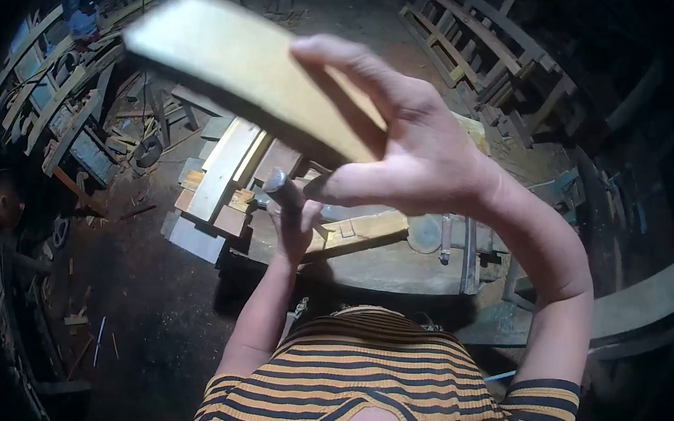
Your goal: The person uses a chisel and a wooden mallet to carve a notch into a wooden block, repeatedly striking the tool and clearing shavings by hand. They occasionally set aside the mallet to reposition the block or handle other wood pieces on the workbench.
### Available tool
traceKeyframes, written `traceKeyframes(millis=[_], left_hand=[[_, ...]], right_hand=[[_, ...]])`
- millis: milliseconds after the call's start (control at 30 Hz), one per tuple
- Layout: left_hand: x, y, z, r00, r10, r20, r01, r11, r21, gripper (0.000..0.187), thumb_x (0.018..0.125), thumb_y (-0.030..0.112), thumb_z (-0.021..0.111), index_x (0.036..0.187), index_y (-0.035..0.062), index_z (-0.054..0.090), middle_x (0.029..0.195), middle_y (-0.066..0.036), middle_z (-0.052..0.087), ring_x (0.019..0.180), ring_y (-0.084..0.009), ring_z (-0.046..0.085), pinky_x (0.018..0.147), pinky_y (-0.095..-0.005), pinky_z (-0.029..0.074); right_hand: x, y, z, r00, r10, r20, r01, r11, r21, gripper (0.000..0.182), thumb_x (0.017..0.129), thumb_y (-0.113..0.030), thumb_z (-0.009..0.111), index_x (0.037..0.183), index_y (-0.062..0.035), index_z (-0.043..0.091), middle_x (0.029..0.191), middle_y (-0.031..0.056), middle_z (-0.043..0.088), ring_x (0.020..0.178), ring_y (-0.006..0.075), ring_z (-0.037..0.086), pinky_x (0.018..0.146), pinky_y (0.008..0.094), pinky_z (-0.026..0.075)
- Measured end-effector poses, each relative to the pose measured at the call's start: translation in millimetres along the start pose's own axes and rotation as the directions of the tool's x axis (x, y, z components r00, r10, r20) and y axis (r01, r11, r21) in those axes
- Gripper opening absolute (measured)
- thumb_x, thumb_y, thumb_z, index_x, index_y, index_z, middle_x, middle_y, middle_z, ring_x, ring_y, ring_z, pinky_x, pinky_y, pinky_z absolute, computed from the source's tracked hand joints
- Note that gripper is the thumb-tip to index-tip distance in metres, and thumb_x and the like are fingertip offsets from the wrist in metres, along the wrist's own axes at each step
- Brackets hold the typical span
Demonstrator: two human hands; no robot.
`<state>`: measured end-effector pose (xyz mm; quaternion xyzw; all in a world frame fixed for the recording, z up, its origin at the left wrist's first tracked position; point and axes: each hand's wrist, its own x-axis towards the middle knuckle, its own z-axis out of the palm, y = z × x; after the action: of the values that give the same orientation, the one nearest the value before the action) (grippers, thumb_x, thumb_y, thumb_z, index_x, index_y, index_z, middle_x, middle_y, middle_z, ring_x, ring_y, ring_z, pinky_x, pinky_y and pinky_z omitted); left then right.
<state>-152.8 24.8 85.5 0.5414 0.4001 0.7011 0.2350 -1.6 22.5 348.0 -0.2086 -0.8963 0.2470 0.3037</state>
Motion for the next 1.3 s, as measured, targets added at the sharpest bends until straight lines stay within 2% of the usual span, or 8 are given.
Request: traceKeyframes(millis=[100,133,200,400,533,767,867,1300], left_hand=[[0,2,6,0.991,0.106,-0.082,-0.107,0.994,-0.007,0.022,0.074,0.013,0.065,0.090,0.0035,0.052,0.073,-0.005,0.057,0.060,-0.0139,0.054,0.053,-0.0297,0.043],[9,2,5,0.897,0.439,0.053,-0.351,0.632,0.691,0.017,0.073,0.011,0.066,0.085,0.0032,0.057,0.071,-0.005,0.059,0.060,-0.0129,0.054,0.053,-0.0299,0.044],[5,34,13,0.977,-0.158,-0.143,0.143,0.984,-0.108,0.011,0.071,0.009,0.067,0.078,0.0037,0.060,0.068,-0.004,0.060,0.060,-0.0114,0.055,0.054,-0.0295,0.044],[7,26,6,0.990,0.108,-0.091,-0.094,0.985,0.143,0.014,0.072,0.010,0.069,0.075,0.0012,0.058,0.063,-0.005,0.055,0.057,-0.0159,0.053,0.057,-0.0310,0.045],[10,39,17,0.984,-0.019,-0.176,0.000,0.994,-0.109,0.021,0.072,0.008,0.068,0.086,0.0027,0.054,0.066,-0.006,0.057,0.060,-0.0200,0.058,0.061,-0.0312,0.048],[13,35,8,0.987,0.159,-0.024,-0.152,0.972,0.181,0.018,0.073,0.008,0.067,0.074,0.0013,0.050,0.061,-0.006,0.052,0.055,-0.0186,0.054,0.054,-0.0313,0.044],[10,25,18,0.984,-0.108,-0.138,0.116,0.992,0.050,0.020,0.072,0.008,0.070,0.089,0.0030,0.060,0.073,-0.008,0.061,0.069,-0.0174,0.061,0.063,-0.0297,0.048],[14,-2,-20,0.887,-0.440,-0.143,0.269,0.742,-0.614,0.015,0.080,0.007,0.060,0.088,0.0086,0.048,0.062,-0.002,0.049,0.050,-0.0117,0.049,0.045,-0.0240,0.040]], right_hand=[[-10,23,27,0.992,-0.113,0.060,0.125,0.956,-0.265,0.081,0.061,-0.032,0.063,0.134,-0.0097,0.038,0.087,0.0171,0.054,0.078,0.0291,0.059,0.066,0.0382,0.053],[-12,11,21,0.953,0.138,0.271,0.024,0.854,-0.520,0.082,0.061,-0.032,0.064,0.135,-0.0116,0.038,0.085,0.0170,0.054,0.078,0.0293,0.059,0.068,0.0387,0.053],[-4,3,13,0.862,0.365,0.351,-0.152,0.847,-0.509,0.079,0.063,-0.025,0.067,0.135,-0.0110,0.039,0.091,0.0165,0.061,0.084,0.0278,0.062,0.073,0.0363,0.053],[-2,19,28,0.969,-0.133,-0.210,0.149,0.987,0.065,0.087,0.059,-0.028,0.066,0.139,-0.0103,0.037,0.107,0.0208,0.059,0.092,0.0288,0.061,0.083,0.0363,0.053],[-7,7,10,0.782,0.507,0.363,-0.347,0.838,-0.421,0.082,0.062,-0.023,0.068,0.138,-0.0090,0.039,0.108,0.0238,0.059,0.096,0.0327,0.062,0.086,0.0391,0.051],[-11,29,17,0.952,-0.242,-0.185,0.256,0.965,0.057,0.091,0.057,-0.011,0.072,0.141,-0.0150,0.036,0.121,0.0131,0.055,0.106,0.0234,0.056,0.093,0.0329,0.048],[-28,16,19,0.817,0.487,0.309,-0.375,0.855,-0.358,0.087,0.057,-0.019,0.073,0.138,-0.0104,0.041,0.118,0.0149,0.058,0.109,0.0258,0.056,0.096,0.0356,0.045],[-229,131,102,0.614,0.778,-0.133,-0.711,0.618,0.335,0.089,0.058,-0.025,0.080,0.135,-0.0024,0.041,0.118,0.0155,0.059,0.107,0.0221,0.057,0.093,0.0329,0.043]])
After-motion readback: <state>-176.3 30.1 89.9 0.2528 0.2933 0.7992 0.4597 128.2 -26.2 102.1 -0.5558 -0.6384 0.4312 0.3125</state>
